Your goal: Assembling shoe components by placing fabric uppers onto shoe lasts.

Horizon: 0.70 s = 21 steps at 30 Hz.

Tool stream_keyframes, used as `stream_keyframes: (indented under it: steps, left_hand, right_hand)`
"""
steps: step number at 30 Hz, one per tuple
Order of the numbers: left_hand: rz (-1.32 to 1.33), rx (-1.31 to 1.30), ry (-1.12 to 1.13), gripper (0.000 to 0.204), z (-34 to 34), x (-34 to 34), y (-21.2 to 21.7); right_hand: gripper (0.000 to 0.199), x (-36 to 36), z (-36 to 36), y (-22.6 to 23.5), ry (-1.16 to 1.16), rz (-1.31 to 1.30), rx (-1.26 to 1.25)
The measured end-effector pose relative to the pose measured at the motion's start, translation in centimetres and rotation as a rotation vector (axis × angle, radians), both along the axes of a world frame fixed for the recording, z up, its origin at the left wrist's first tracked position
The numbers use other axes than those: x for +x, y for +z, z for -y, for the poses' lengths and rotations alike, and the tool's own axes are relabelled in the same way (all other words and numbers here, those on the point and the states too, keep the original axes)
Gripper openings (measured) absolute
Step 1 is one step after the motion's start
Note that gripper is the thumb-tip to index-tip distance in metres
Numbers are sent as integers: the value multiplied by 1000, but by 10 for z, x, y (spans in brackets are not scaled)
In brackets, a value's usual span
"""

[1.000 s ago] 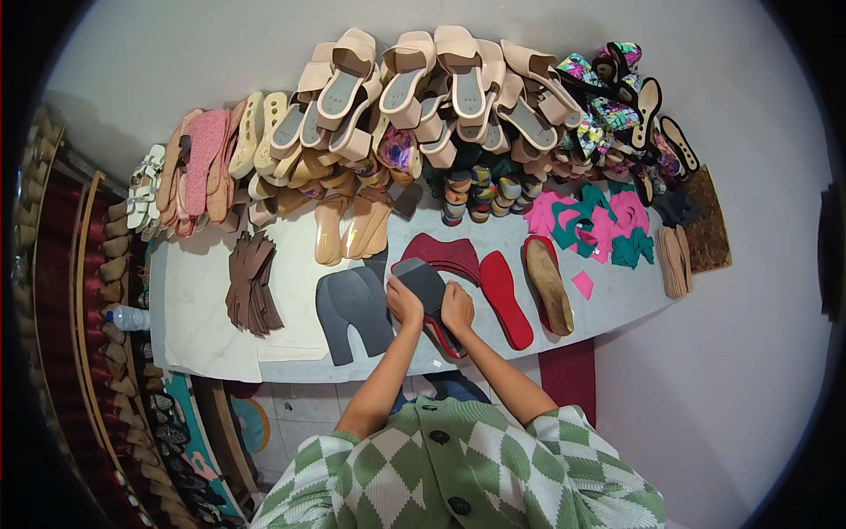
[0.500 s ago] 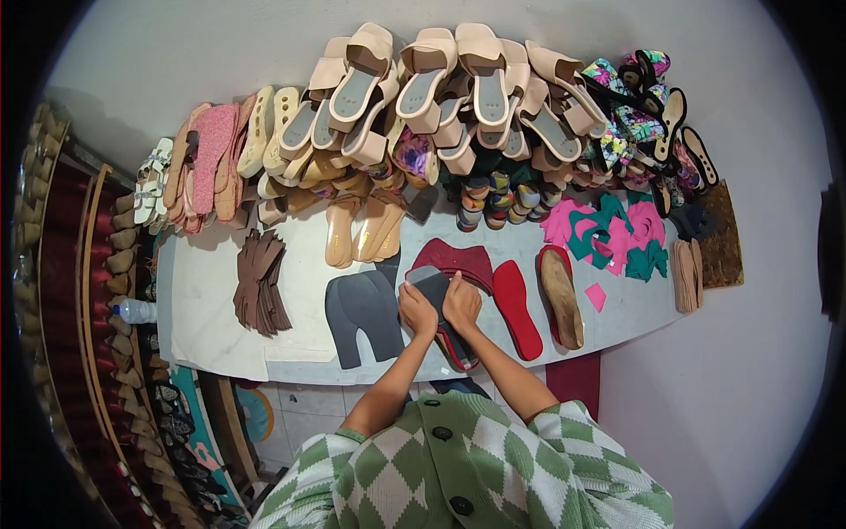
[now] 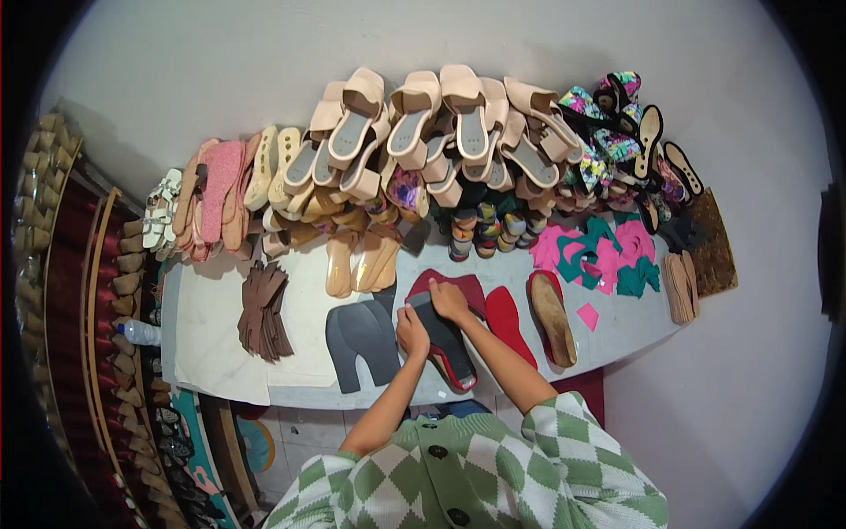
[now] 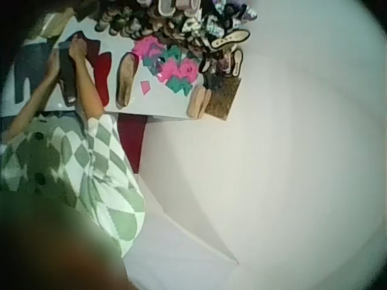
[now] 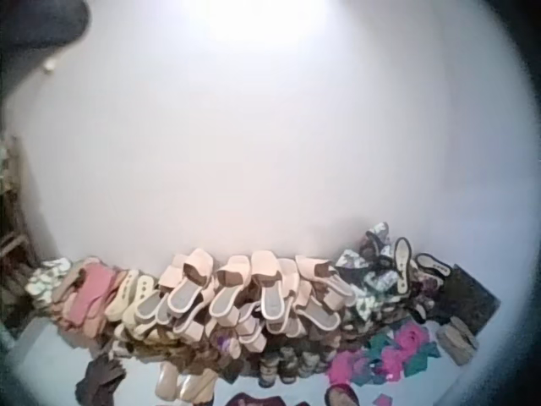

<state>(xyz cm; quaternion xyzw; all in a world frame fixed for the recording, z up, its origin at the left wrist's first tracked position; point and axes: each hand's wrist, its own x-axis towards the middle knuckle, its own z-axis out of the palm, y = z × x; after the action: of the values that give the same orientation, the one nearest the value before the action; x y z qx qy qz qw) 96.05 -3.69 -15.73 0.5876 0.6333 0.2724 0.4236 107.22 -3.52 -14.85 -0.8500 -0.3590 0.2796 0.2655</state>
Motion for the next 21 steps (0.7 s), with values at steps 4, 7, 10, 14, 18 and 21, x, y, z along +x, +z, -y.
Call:
stream_keyframes:
  steps: [4, 7, 10, 14, 18, 21]
  left_hand:
    - [-39, -69, -21, 47, -20, 3, 2]
    - [-112, -105, -35, 51, -28, 6, 6]
    - [-159, -126, -36, 53, -29, 14, 11]
    - [-179, -97, -29, 54, -31, 15, 0]
    - [-170, -51, -60, 54, -28, 18, -3]
    - [-208, -103, -42, 53, -29, 8, 3]
  right_hand:
    - [60, -13, -12, -1, 12, 89, -49]
    - [59, -22, -14, 7, -18, 119, -73]
    - [58, -21, -14, 12, -55, 131, -93]
    - [56, -22, -13, 19, -101, 162, -108]
    - [57, -15, 4, 12, -202, 155, -13]
    - [58, -23, 34, 7, -272, 132, -1]
